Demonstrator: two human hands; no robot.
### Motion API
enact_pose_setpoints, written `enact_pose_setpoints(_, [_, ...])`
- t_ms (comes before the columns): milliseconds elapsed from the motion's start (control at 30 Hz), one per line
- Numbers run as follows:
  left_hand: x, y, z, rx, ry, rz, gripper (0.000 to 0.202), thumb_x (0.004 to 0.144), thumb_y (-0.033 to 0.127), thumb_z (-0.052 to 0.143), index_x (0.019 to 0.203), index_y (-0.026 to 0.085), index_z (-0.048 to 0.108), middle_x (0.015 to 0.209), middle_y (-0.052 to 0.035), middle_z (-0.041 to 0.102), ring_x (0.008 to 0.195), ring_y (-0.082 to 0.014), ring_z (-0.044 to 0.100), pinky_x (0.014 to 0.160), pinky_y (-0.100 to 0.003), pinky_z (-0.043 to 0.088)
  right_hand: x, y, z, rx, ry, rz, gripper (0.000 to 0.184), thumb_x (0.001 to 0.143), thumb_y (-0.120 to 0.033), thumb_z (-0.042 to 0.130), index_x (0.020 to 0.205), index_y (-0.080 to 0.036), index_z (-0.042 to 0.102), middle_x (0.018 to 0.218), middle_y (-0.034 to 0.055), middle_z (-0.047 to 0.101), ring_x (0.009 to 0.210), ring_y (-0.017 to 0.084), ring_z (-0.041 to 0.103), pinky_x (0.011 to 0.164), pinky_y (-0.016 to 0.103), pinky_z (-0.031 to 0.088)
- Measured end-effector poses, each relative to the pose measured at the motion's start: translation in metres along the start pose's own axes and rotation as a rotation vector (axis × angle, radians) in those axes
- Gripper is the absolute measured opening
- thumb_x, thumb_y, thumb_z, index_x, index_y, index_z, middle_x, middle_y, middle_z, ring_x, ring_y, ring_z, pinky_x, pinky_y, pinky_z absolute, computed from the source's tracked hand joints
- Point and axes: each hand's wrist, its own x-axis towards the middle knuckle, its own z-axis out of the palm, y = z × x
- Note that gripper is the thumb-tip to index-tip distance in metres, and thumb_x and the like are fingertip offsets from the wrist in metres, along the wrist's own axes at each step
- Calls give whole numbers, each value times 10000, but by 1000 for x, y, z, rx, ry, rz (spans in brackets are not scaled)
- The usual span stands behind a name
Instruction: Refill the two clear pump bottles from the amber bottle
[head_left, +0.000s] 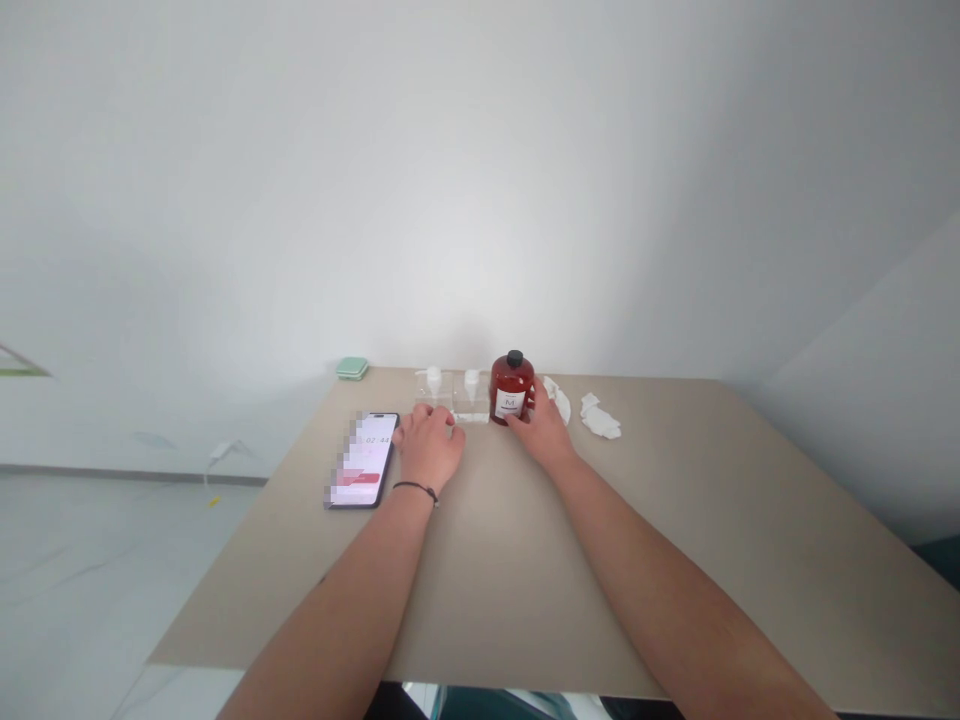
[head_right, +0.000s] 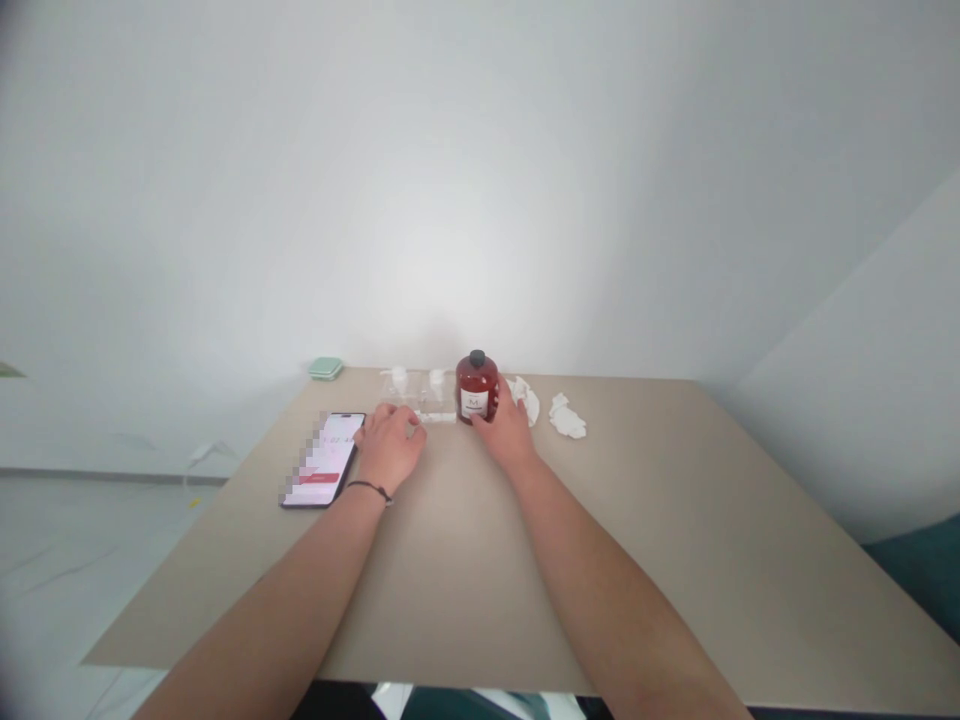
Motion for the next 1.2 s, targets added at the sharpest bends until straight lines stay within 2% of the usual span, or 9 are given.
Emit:
enact_pose_setpoints(133, [1, 1, 2, -24, 50, -29, 222, 865, 295, 586, 1069, 258, 666, 1262, -125, 549, 1230, -345, 524, 1024, -503, 420, 0, 1, 0, -12, -7, -1, 826, 737, -205, 707, 1486, -303, 371, 1303, 63, 683, 1143, 241, 685, 1056, 493, 504])
enact_pose_setpoints(233, [2, 0, 3, -47, 102, -51, 328, 864, 291, 608, 1190, 267, 640, 1431, -143, 440, 1332, -362, 459, 1075, -509, 404, -1, 2, 1, -30, -3, -11, 828, 749, -226, 704, 1499, -292, 360, 1325, 75, 671, 1144, 251, 685, 1054, 491, 513])
enact_pose_setpoints(333, [2, -3, 4, -57, 96, -13, 424, 858, 275, 625, 1281, 271, 611, 1527, -146, 349, 1374, -367, 443, 1130, -502, 378, -2, 2, 1, -43, 2, 0, 829, 761, -255, 705, 1508, -269, 348, 1330, 91, 665, 1133, 258, 690, 1042, 480, 530])
enact_pose_setpoints(500, [5, -5, 8, -72, 124, 25, 493, 872, 277, 621, 1359, 235, 562, 1528, -179, 359, 1402, -362, 443, 1138, -485, 400, -3, 1, 2, -21, 2, 12, 826, 760, -263, 713, 1503, -247, 351, 1327, 117, 662, 1130, 259, 695, 1022, 466, 549])
enact_pose_setpoints(633, [7, -3, 12, -49, 159, 62, 574, 918, 363, 599, 1469, 254, 481, 1528, -194, 370, 1449, -359, 403, 1158, -480, 388, -3, 0, 3, -12, 10, 13, 826, 757, -254, 719, 1499, -246, 356, 1337, 125, 653, 1128, 262, 697, 1004, 457, 562])
enact_pose_setpoints(833, [10, 0, 14, 21, 141, 63, 502, 957, 360, 562, 1447, 262, 518, 1565, -199, 358, 1466, -353, 396, 1162, -471, 388, -2, 4, 4, -32, 14, 21, 856, 744, -266, 734, 1508, -245, 347, 1347, 134, 647, 1146, 286, 687, 996, 485, 564])
enact_pose_setpoints(1067, [19, 2, 7, 62, 139, 31, 404, 949, 320, 584, 1353, 307, 588, 1536, -151, 403, 1333, -341, 534, 1081, -481, 461, -3, 1, 2, -13, 2, 18, 842, 753, -284, 728, 1505, -230, 352, 1346, 134, 653, 1158, 279, 685, 996, 471, 563])
enact_pose_setpoints(1200, [20, 0, 8, 66, 148, 47, 417, 949, 315, 583, 1366, 300, 575, 1509, -161, 431, 1328, -342, 532, 1062, -484, 468, -4, -1, 1, -13, -1, 19, 848, 754, -283, 725, 1508, -231, 340, 1337, 130, 658, 1168, 275, 679, 990, 463, 563])
